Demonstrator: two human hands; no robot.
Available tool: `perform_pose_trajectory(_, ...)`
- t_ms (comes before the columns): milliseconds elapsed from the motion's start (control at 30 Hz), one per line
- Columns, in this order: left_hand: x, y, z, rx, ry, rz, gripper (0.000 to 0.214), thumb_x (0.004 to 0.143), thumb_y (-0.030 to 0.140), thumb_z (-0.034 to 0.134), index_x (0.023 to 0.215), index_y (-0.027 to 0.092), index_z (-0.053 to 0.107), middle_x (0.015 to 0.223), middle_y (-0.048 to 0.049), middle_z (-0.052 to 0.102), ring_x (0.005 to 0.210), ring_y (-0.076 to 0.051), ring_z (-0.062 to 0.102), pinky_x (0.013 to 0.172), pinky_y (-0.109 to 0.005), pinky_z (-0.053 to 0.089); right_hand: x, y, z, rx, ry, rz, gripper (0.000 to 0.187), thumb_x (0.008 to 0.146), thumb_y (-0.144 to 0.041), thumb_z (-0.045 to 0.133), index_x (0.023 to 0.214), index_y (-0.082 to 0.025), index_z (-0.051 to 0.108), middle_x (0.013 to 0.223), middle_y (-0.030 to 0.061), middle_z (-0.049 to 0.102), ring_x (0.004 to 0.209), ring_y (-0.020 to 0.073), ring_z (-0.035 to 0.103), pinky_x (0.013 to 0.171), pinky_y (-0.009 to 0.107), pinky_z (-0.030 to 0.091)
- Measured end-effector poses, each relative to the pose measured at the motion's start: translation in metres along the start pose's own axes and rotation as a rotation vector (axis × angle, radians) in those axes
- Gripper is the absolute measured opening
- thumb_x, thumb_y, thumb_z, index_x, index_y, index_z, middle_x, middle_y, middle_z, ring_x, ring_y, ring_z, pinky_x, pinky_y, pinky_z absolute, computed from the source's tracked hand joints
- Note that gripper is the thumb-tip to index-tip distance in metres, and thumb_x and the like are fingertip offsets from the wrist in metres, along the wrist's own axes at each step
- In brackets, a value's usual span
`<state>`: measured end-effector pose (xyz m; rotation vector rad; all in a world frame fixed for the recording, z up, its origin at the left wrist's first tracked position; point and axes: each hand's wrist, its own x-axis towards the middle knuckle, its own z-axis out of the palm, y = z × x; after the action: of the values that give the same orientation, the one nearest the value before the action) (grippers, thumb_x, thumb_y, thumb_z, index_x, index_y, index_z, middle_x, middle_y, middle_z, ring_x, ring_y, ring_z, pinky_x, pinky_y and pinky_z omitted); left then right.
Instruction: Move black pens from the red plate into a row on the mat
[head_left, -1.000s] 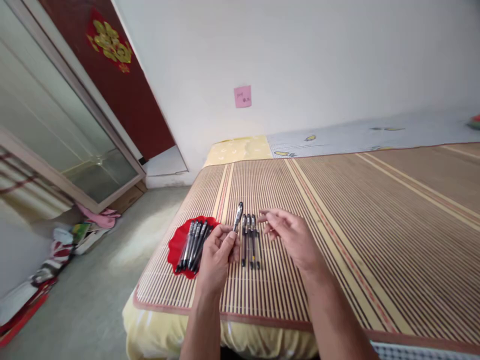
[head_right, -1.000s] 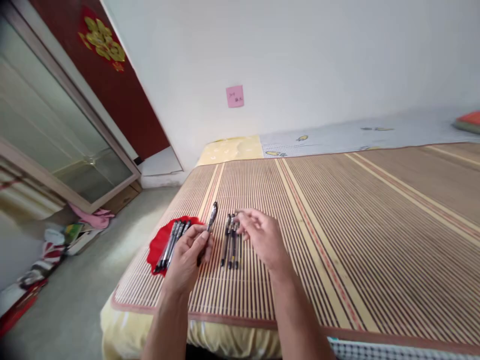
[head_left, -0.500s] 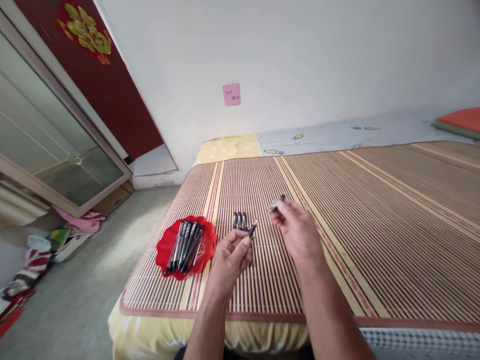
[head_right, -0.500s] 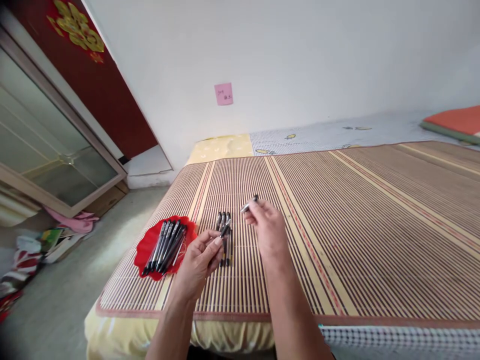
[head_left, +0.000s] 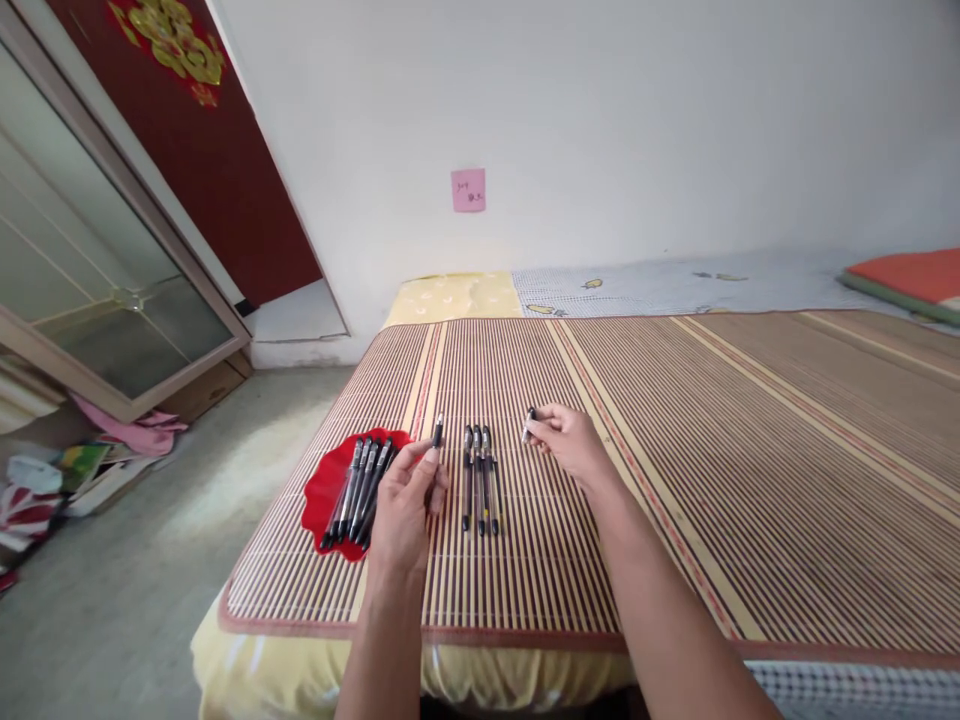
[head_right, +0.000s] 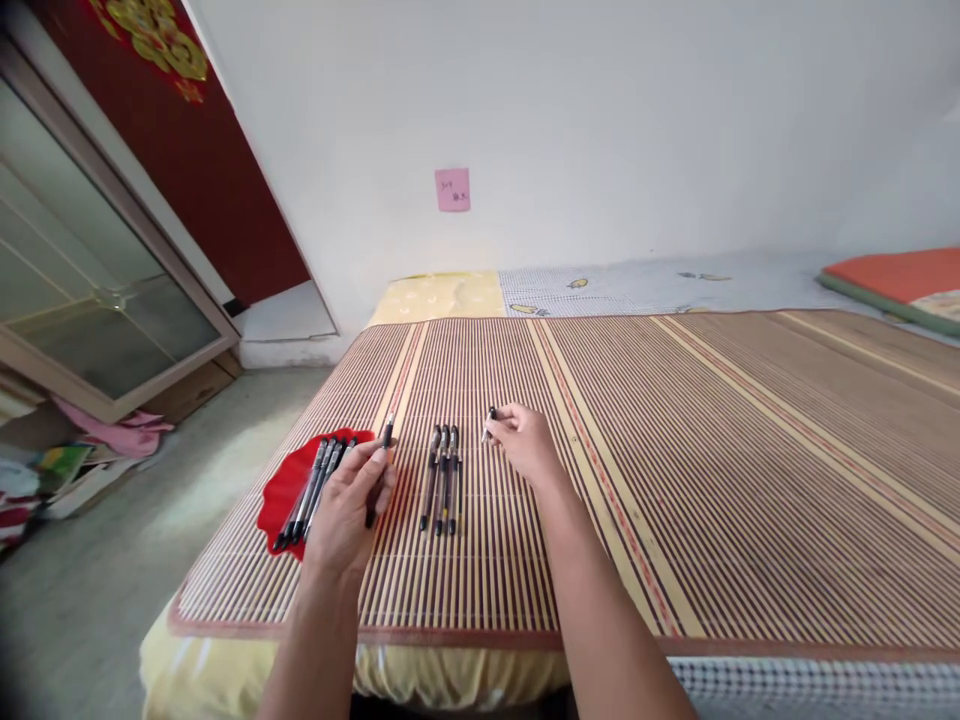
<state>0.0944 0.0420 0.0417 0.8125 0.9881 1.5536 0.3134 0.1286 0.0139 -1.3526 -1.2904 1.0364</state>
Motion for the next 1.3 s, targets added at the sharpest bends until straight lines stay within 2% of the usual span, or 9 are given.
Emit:
perform_pose_trajectory(100,0.0,-0.001,0.002,-0.02,-0.012,-0.023,0.042,0.073,0.041,0.087,0.101,0.016,0.068,0.061,0.0048,0.06,0.046,-0.003,0.043,0.045,-0.013,0.033,0.019,0.006,0.014,-0.107,-0.063,0.075,0.003,0.08,-0.015,0.069,0.078,-0.015,0.067,0.061,0.0001,0.068,0.054,0.0121,0.066,0.048,0.019,0.046)
perform_pose_trajectory(200,0.0,-0.001,0.003,-0.033,-0.006,-0.042,0.043,0.072,0.041,0.088,0.101,0.016,0.068,0.062,0.0042,0.061,0.048,-0.004,0.044,0.047,-0.014,0.034,0.032,0.012,0.028,-0.184,-0.096,0.125,0.013,0.081,-0.006,0.065,0.072,-0.016,0.065,0.054,-0.0017,0.064,0.05,0.011,0.065,0.046,0.017,0.046)
perform_pose_trajectory(333,0.001,0.0,0.002,-0.04,0.001,-0.035,0.045,0.07,0.041,0.089,0.099,0.014,0.067,0.06,0.004,0.062,0.047,-0.004,0.043,0.046,-0.014,0.033,0.04,0.021,0.042,-0.282,-0.125,0.144,0.017,0.083,-0.005,0.064,0.071,-0.016,0.065,0.055,-0.002,0.063,0.053,0.0124,0.069,0.047,0.017,0.046)
perform_pose_trajectory(500,0.003,-0.003,0.001,-0.03,-0.016,-0.037,0.044,0.071,0.042,0.089,0.098,0.014,0.067,0.061,0.0037,0.063,0.047,-0.003,0.044,0.046,-0.014,0.032,0.043,0.03,0.046,-0.423,-0.126,0.143,0.014,0.085,-0.006,0.062,0.075,-0.014,0.069,0.052,-0.0009,0.063,0.055,0.0143,0.07,0.051,0.018,0.045)
perform_pose_trajectory(567,0.003,-0.003,0.0,-0.031,-0.015,-0.042,0.044,0.071,0.042,0.089,0.098,0.015,0.067,0.06,0.0036,0.063,0.046,-0.004,0.044,0.045,-0.014,0.032,0.041,0.029,0.045,-0.475,-0.128,0.132,0.016,0.086,-0.006,0.059,0.085,-0.012,0.073,0.059,0.0027,0.069,0.059,0.0147,0.071,0.054,0.019,0.046)
perform_pose_trajectory(667,0.002,-0.002,0.0,-0.032,-0.01,-0.041,0.045,0.071,0.042,0.089,0.098,0.014,0.067,0.06,0.0032,0.063,0.046,-0.004,0.044,0.045,-0.014,0.031,0.036,0.023,0.04,-0.543,-0.155,0.091,0.028,0.085,-0.004,0.056,0.104,-0.01,0.075,0.09,0.0114,0.079,0.067,0.014,0.073,0.061,0.021,0.049)
perform_pose_trajectory(800,0.002,-0.002,0.0,-0.037,-0.014,-0.036,0.043,0.072,0.042,0.088,0.099,0.014,0.068,0.06,0.0034,0.062,0.047,-0.004,0.043,0.046,-0.014,0.032,0.029,0.017,0.034,-0.615,-0.227,0.035,0.05,0.079,-0.005,0.062,0.129,-0.012,0.069,0.122,0.0164,0.074,0.082,0.0172,0.073,0.068,0.024,0.05)
perform_pose_trajectory(967,0.003,-0.005,-0.001,-0.016,-0.028,-0.026,0.041,0.073,0.041,0.087,0.098,0.014,0.069,0.061,0.003,0.063,0.047,-0.004,0.043,0.046,-0.015,0.031,0.029,0.021,0.035,-0.67,-0.274,-0.027,0.058,0.069,-0.003,0.068,0.125,-0.017,0.071,0.129,0.0125,0.071,0.109,0.0238,0.069,0.082,0.026,0.051)
perform_pose_trajectory(1300,0.004,-0.007,-0.001,-0.017,-0.025,-0.042,0.041,0.073,0.04,0.088,0.098,0.015,0.069,0.061,0.0031,0.063,0.047,-0.004,0.044,0.047,-0.014,0.032,0.035,0.035,0.043,-0.713,-0.25,-0.082,0.059,0.071,-0.003,0.066,0.128,-0.016,0.069,0.13,0.0142,0.068,0.117,0.0255,0.067,0.09,0.03,0.051)
